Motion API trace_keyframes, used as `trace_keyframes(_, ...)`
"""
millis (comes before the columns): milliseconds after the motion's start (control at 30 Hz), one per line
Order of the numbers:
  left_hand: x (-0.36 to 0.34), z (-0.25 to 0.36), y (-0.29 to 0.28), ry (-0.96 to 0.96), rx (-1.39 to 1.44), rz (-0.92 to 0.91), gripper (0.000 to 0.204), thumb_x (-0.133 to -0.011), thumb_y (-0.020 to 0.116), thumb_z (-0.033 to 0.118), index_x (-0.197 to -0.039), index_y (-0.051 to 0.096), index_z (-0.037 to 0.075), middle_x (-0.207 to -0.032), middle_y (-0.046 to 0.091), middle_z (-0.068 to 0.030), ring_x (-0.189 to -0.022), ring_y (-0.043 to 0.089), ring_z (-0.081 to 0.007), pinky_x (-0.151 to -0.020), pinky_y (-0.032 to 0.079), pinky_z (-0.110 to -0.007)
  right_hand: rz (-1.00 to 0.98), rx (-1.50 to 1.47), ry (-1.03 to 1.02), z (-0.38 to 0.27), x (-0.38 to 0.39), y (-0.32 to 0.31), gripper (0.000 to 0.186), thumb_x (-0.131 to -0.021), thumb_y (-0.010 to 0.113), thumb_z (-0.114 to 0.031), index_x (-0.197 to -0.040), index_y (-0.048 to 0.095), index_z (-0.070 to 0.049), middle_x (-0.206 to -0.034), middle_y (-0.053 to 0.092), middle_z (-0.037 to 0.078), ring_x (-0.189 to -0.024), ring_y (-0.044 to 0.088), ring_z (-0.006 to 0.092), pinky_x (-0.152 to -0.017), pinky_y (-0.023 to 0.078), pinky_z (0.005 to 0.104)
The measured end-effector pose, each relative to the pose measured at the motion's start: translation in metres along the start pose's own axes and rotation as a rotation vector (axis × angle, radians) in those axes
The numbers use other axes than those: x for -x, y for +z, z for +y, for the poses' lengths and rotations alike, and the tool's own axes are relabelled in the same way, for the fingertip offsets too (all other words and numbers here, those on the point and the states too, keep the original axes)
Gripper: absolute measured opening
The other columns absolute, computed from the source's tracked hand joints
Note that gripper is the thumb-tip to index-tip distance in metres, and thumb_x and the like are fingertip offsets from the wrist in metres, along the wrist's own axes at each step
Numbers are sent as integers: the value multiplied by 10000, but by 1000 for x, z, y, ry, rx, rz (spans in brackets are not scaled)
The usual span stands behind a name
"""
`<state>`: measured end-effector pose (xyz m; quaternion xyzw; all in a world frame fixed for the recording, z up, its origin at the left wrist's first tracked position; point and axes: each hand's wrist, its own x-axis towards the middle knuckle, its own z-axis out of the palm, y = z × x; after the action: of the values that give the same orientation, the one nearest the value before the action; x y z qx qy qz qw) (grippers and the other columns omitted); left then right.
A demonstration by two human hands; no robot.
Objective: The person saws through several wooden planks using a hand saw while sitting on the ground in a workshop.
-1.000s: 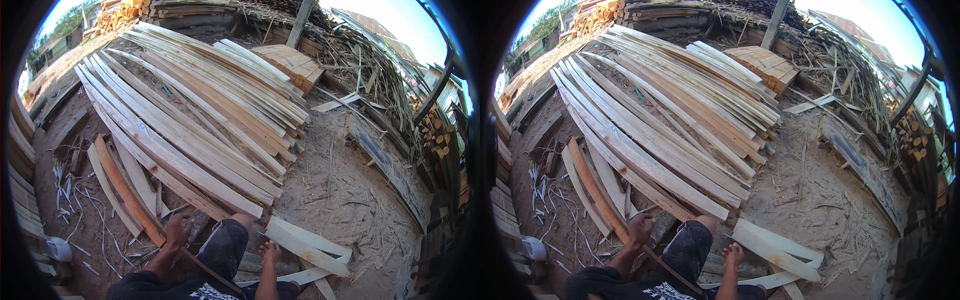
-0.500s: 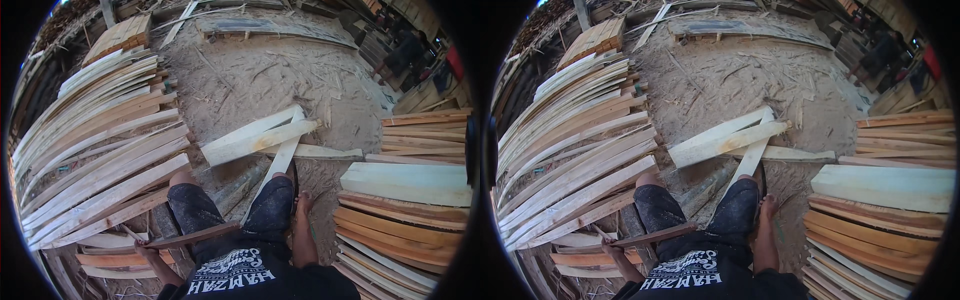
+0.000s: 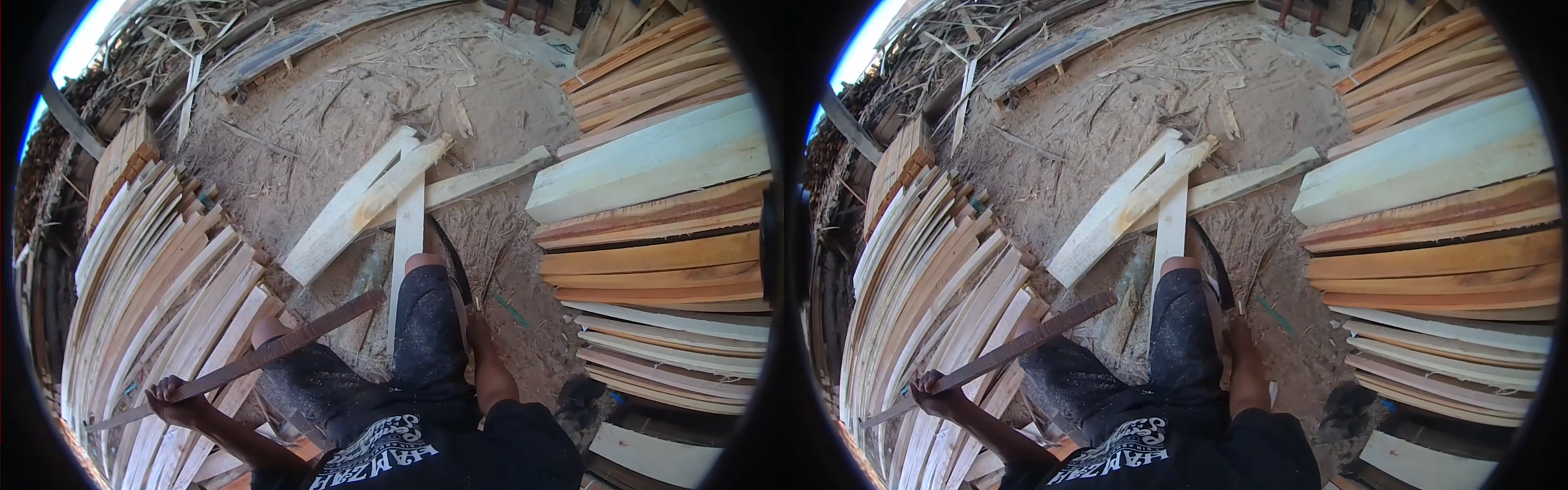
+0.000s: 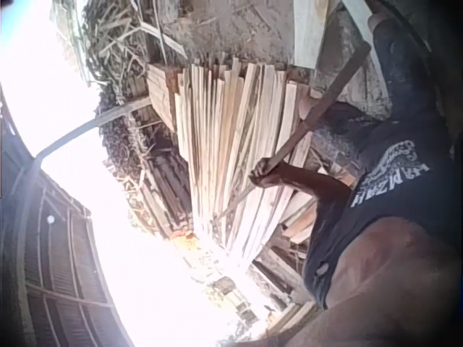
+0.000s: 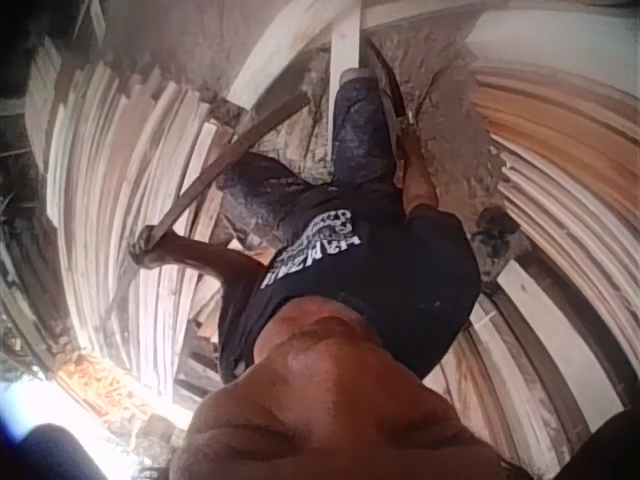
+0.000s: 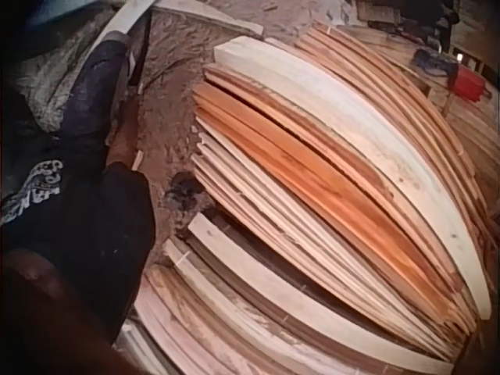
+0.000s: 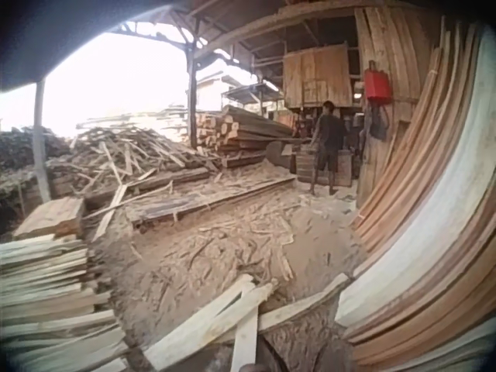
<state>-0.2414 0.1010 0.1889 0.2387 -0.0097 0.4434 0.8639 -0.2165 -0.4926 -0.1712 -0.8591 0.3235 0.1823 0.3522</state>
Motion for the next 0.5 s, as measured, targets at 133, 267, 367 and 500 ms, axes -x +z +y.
trace_keyframes(133, -41, -77, 118, 65, -159, -219, 305, -941, 549, 322, -850, 516, 33, -602, 440, -10, -512, 442, -125, -518, 427, -275, 156, 115, 67, 14, -14, 18, 570, -923, 475, -415, -1319, 461, -5, -1116, 596, 270, -1061, 580, 430, -929, 454, 489)
trace_keyframes(267, -63, -127, 199, 18, -241, -462, 405, -931, 512, 375, -972, 544, -27, -751, 507, -85, -653, 492, -191, -663, 451, -326, 160, 207, 61, 15, -15, 34, 540, -853, 574, -279, -1298, 450, 0, -1123, 591, 237, -1049, 592, 401, -924, 471, 479)
trace_keyframes(367, -66, -188, 229, 20, -312, -382, 432, -924, 504, 259, -1161, 509, -102, -863, 528, -114, -736, 498, -226, -769, 447, -354, 143, 168, 129, 38, -12, 25, 579, -780, 662, -298, -1247, 496, 0, -1119, 610, 222, -1030, 613, 376, -900, 487, 472)
trace_keyframes(500, -107, -246, 206, -55, -384, -608, 349, -947, 452, 230, -1163, 521, -35, -833, 487, -54, -678, 463, -152, -636, 422, -259, -11, -187, 184, 9, 18, -30, 493, -742, 692, -311, -1102, 586, 9, -917, 656, 188, -820, 664, 288, -709, 522, 414)
